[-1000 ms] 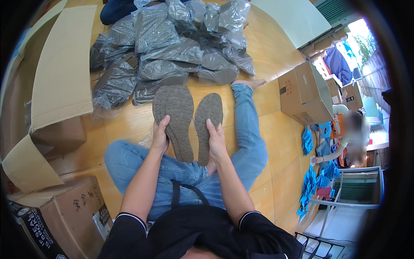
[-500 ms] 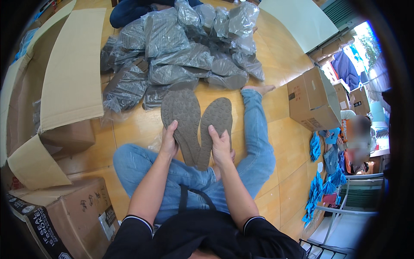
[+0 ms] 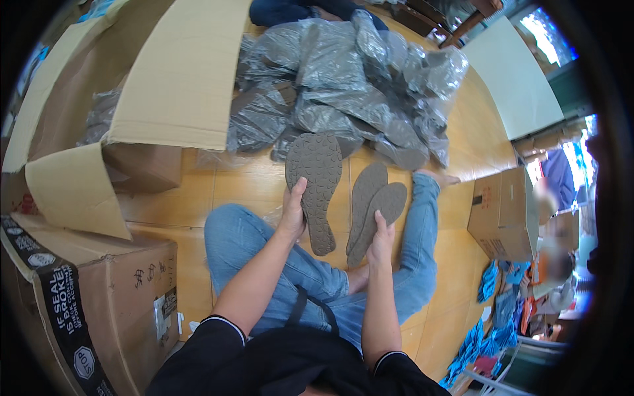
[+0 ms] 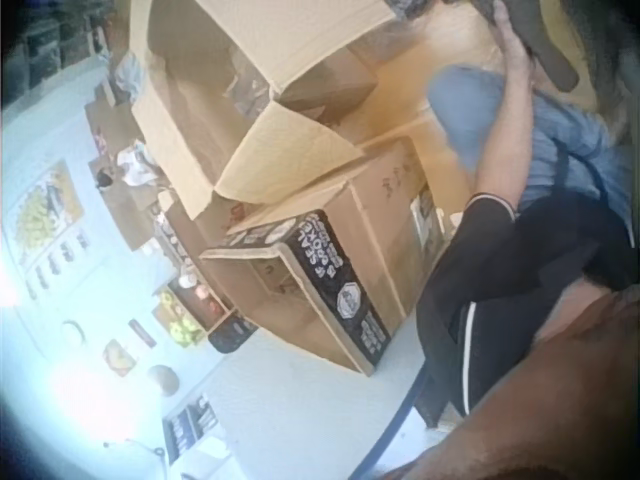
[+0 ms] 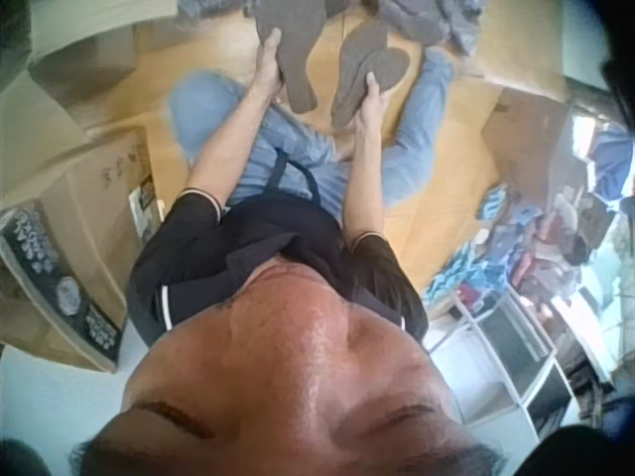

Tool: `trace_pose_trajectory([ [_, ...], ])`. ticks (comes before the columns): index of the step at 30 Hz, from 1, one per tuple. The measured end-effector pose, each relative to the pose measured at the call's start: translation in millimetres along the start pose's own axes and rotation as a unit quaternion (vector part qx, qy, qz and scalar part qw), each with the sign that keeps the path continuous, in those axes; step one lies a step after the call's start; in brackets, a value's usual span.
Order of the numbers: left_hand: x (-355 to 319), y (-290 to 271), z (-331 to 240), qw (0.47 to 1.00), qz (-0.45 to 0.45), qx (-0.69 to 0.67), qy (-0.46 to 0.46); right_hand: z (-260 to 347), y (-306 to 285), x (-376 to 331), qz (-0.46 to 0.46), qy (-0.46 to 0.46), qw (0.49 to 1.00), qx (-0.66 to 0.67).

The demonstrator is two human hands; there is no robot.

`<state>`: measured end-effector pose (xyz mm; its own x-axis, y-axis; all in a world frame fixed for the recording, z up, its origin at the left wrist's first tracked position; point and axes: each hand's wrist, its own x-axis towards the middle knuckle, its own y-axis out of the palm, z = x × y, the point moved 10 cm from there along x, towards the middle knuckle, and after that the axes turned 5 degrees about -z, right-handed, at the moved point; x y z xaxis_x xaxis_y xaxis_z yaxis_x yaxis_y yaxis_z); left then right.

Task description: The person sits on the floor and unpacks plastic-wrapped shoe insoles, separating them and placing them into a cardboard box. They handle the insoles by hand, inspecting them and stacking them before packing.

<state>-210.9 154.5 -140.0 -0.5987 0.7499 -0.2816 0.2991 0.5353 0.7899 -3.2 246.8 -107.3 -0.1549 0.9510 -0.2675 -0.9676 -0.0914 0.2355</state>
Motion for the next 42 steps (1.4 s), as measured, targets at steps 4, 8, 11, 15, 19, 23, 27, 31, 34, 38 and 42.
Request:
trace_pose_trajectory([
  [4,-0.6,-0.1,-2.3,0.999,0.005,-0.036,-0.004,-50.6,25.3,-1.2,0.096,0.058,0.993,-0.048],
  [8,-2.0,-0.4,-0.7,1.000,0.002,0.019,0.007,-79.0,45.4,3.0,0.117,0.111,0.984,-0.073],
  [11,-0.7,2.9,-0.6,0.998,0.007,0.048,0.030,-50.6,27.9,1.4,0.059,0.100,0.993,-0.026],
  [15,-3.0,12.5,13.6,0.992,0.034,0.122,0.023,-5.9,12.3,-18.3,0.053,0.059,0.997,-0.005],
  [19,-15.6,23.7,29.7,0.972,0.088,0.219,0.024,-3.2,30.6,-33.9,0.129,0.019,0.990,-0.055],
  [23,-23.2,16.7,38.9,0.966,0.077,0.247,0.005,-9.3,23.1,-35.9,0.107,0.023,0.994,-0.011],
  [27,-28.6,12.3,37.4,0.966,0.053,0.253,-0.012,-8.9,-3.3,-33.2,0.071,0.062,0.991,0.096],
  [31,-40.3,22.1,34.1,0.985,0.032,0.161,-0.055,-1.2,-38.5,-20.2,0.046,0.080,0.975,0.203],
  [34,-56.8,37.9,37.6,0.993,0.038,0.061,-0.095,-11.2,-39.0,-20.5,0.083,0.175,0.951,0.243],
  [38,-67.5,49.2,34.8,0.985,0.022,0.169,0.011,-8.1,-17.6,-31.2,0.160,0.157,0.961,0.162],
  [42,-72.8,47.6,38.2,0.948,-0.017,0.311,0.071,-1.4,-14.6,-33.1,0.177,0.104,0.973,0.103],
])
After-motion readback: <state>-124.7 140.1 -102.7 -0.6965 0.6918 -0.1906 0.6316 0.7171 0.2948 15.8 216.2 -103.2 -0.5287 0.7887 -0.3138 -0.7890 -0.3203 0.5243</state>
